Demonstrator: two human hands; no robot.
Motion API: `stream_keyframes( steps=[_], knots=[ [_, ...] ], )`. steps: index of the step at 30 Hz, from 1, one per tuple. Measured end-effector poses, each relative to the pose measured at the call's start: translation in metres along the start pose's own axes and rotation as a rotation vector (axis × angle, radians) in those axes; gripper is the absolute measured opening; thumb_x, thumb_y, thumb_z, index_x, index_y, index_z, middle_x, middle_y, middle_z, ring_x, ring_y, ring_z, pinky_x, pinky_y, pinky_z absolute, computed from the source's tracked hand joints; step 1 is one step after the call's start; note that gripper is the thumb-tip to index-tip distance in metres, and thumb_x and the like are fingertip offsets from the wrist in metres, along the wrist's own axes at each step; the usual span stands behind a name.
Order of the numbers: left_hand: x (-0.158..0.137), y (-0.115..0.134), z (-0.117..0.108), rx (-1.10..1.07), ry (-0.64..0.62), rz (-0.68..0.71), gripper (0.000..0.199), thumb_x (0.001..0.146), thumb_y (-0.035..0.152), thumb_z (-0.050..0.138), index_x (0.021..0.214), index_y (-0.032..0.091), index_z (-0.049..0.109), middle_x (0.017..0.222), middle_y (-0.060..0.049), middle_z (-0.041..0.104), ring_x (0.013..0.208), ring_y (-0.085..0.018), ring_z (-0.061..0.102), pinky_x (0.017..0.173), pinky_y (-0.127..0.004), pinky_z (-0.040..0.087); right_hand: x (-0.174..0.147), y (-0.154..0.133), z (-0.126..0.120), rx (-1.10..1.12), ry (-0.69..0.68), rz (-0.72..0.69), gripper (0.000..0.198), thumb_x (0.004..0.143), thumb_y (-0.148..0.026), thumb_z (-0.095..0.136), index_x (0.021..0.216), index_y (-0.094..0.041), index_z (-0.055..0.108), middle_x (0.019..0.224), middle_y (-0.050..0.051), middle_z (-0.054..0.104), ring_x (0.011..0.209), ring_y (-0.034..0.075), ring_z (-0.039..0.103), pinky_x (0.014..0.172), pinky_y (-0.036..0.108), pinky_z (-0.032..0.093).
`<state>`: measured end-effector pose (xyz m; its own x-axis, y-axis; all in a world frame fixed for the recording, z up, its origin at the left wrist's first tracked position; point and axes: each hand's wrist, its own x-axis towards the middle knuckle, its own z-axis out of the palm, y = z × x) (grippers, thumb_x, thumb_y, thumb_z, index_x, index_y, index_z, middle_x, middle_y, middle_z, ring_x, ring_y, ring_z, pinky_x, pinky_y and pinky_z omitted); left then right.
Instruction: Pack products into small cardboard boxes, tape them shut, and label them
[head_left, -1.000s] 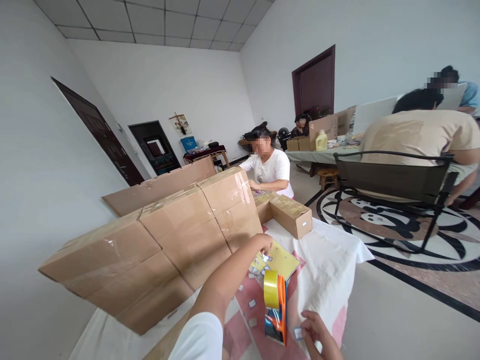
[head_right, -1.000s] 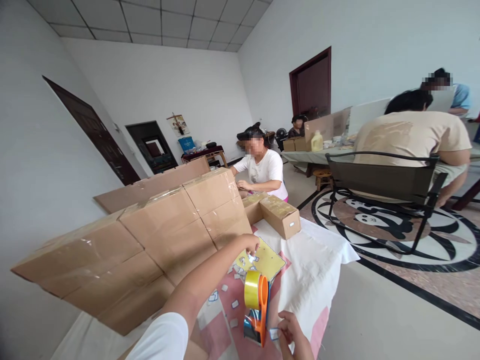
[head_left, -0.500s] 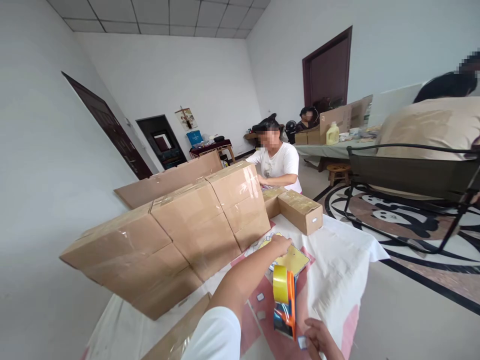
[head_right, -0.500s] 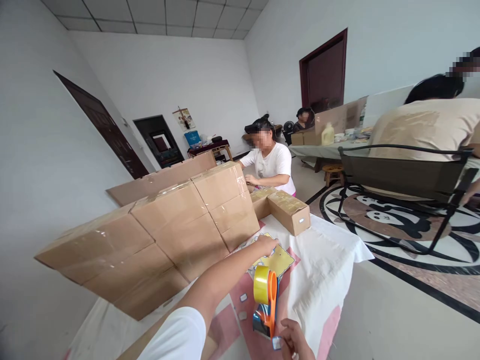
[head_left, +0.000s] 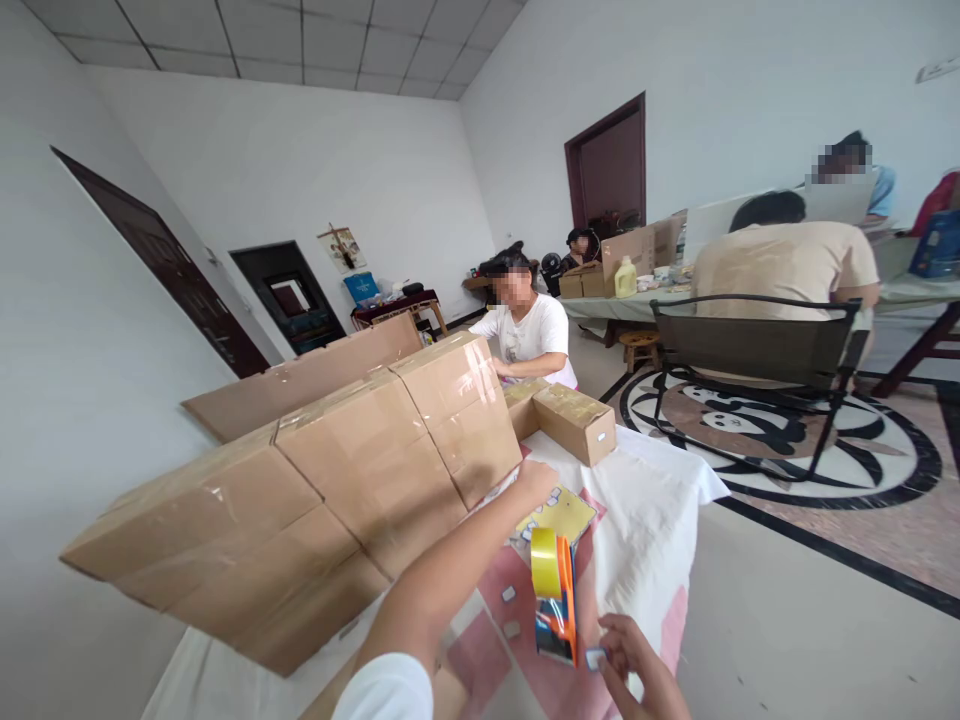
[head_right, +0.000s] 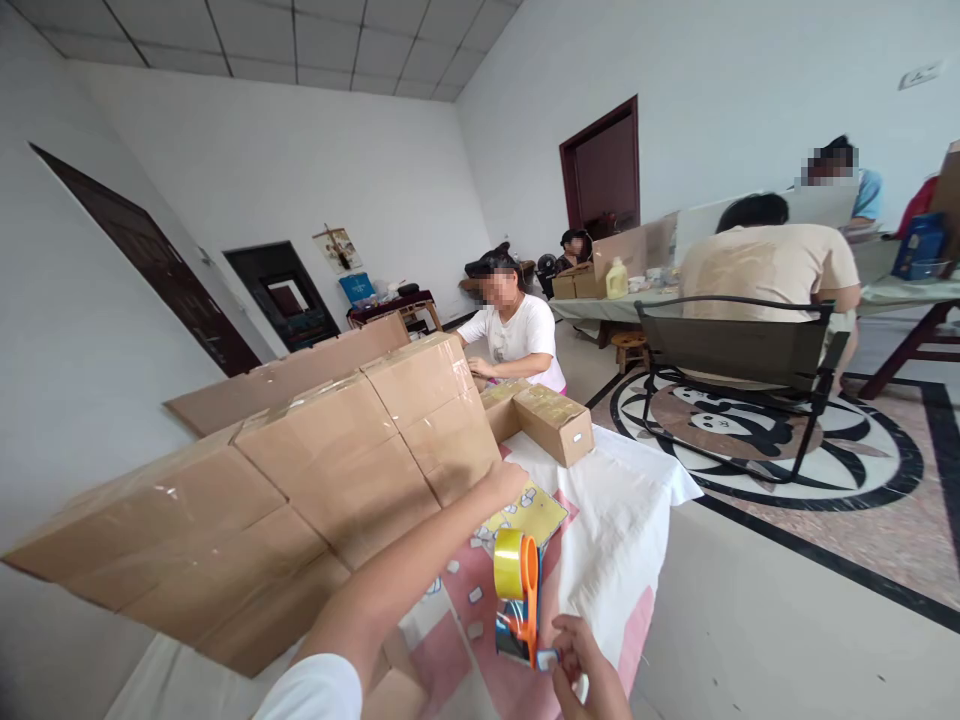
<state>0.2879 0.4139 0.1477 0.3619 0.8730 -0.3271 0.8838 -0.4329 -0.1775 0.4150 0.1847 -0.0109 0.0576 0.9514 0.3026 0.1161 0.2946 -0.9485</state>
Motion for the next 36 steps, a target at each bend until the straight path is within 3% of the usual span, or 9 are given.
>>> stream_keyframes(
  steps=[4,10,13,16,18,21,24,28,36],
  knots=[
    [-0.072,-0.043,0.007,-0.117,0.068,-0.11,0.03,0.095,0.043,0.059,0.105,0.016,0.066,0.109,-0.007,0.068,0.1,-0.02,0.064,0.092,-0.043,0.053,0.015,-0.029,-0.009,-0.1,-0.16,-0.02,0.031,0.094,-0.045,0.057,0.114,-0.022,0.063,0.086,0.006,0.068,0.069,0.017,0.062,0.068,0.029,0.055],
    [-0.244,-0.1,0.04,-0.234,0.24,-0.377,0.041,0.101,0.047,0.032,0.086,0.024,0.063,0.09,-0.005,0.072,0.086,-0.022,0.066,0.073,-0.034,0.043,0.032,-0.044,0.022,-0.061,-0.349,-0.081,0.027,0.096,-0.03,0.05,0.118,-0.021,0.062,0.097,0.009,0.071,0.08,0.019,0.067,0.072,0.03,0.056],
    [-0.324,-0.103,0.085,-0.287,0.292,-0.54,0.047,0.101,0.044,0.02,0.079,0.024,0.057,0.083,-0.006,0.07,0.078,-0.023,0.066,0.068,-0.035,0.042,0.038,-0.052,0.046,-0.061,-0.448,-0.143,0.027,0.094,-0.025,0.052,0.12,-0.022,0.061,0.099,0.008,0.07,0.083,0.019,0.067,0.075,0.03,0.056],
    [-0.372,-0.088,0.149,-0.485,0.428,-0.723,0.039,0.096,0.05,0.029,0.095,0.028,0.061,0.104,-0.006,0.072,0.101,-0.027,0.067,0.088,-0.045,0.048,0.046,-0.062,0.07,-0.079,-0.544,-0.176,0.025,0.095,-0.023,0.051,0.118,-0.023,0.06,0.102,0.007,0.069,0.086,0.018,0.066,0.078,0.03,0.055],
    [-0.387,-0.074,0.189,-0.468,0.499,-1.058,0.041,0.09,0.057,0.038,0.11,0.032,0.063,0.117,-0.009,0.07,0.106,-0.035,0.066,0.09,-0.061,0.047,0.054,-0.068,0.085,-0.068,-0.583,-0.19,0.025,0.096,-0.022,0.048,0.118,-0.023,0.059,0.103,0.007,0.068,0.089,0.018,0.066,0.08,0.031,0.055],
    [-0.393,-0.06,0.23,-0.456,0.497,-1.096,0.047,0.085,0.058,0.046,0.126,0.039,0.06,0.135,-0.012,0.063,0.126,-0.043,0.055,0.087,-0.073,0.045,0.067,-0.073,0.106,-0.014,-0.594,-0.216,0.03,0.093,-0.019,0.048,0.122,-0.022,0.057,0.103,0.007,0.066,0.095,0.019,0.065,0.084,0.033,0.055],
    [-0.394,-0.067,0.248,-0.402,0.479,-0.965,0.047,0.085,0.049,0.047,0.129,0.039,0.061,0.145,-0.011,0.058,0.137,-0.045,0.046,0.092,-0.077,0.042,0.076,-0.075,0.123,0.023,-0.602,-0.175,0.031,0.094,-0.021,0.049,0.123,-0.022,0.057,0.103,0.007,0.064,0.096,0.019,0.063,0.082,0.032,0.055],
    [-0.399,-0.096,0.258,-0.282,0.434,-0.683,0.04,0.084,0.03,0.049,0.115,0.037,0.072,0.144,-0.005,0.06,0.141,-0.035,0.046,0.116,-0.064,0.033,0.078,-0.069,0.136,0.028,-0.646,-0.143,0.026,0.101,-0.031,0.045,0.122,-0.022,0.057,0.098,0.006,0.063,0.09,0.017,0.062,0.08,0.032,0.054],
    [-0.403,-0.111,0.271,-0.087,0.467,-0.608,0.043,0.089,0.024,0.041,0.112,0.037,0.075,0.142,-0.006,0.062,0.132,-0.035,0.054,0.111,-0.062,0.038,0.071,-0.044,0.131,0.073,-0.667,-0.141,0.027,0.1,-0.036,0.052,0.124,-0.022,0.057,0.104,0.007,0.065,0.094,0.018,0.064,0.087,0.034,0.054]
  ],
)
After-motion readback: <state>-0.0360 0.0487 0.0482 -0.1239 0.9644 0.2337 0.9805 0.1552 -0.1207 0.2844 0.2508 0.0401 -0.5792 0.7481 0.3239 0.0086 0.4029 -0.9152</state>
